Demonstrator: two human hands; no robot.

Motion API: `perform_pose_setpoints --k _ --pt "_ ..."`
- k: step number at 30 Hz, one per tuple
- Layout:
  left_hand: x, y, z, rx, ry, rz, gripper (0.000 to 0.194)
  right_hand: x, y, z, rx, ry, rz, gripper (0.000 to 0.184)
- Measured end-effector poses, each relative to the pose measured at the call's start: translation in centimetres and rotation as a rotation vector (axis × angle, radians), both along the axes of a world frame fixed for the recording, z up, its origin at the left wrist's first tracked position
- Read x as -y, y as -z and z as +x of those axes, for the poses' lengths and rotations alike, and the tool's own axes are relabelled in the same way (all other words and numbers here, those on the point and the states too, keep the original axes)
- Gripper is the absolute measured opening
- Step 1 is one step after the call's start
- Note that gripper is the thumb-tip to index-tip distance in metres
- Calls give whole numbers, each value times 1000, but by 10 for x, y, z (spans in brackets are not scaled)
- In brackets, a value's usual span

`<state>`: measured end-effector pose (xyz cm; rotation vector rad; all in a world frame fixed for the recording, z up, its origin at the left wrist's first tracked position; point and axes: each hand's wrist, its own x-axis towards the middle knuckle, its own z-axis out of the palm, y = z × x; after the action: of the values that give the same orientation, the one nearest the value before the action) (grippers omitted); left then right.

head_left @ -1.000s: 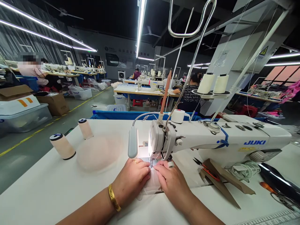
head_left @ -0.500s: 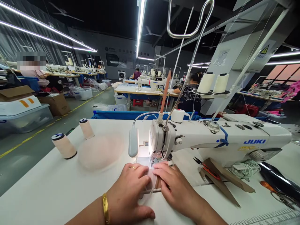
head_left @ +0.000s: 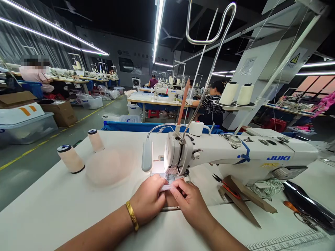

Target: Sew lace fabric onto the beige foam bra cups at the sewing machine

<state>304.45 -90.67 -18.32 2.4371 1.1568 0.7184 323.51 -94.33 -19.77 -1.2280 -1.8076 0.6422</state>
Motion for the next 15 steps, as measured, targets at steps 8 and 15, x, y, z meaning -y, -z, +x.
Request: perform_pose_setpoints --k 8,15 --pt "-11 0 -10 -67 98 104 25 2 2 1 89 -41 22 24" --pt "10 2 -14 -52 267 298 29 9 1 16 569 -232 359 19"
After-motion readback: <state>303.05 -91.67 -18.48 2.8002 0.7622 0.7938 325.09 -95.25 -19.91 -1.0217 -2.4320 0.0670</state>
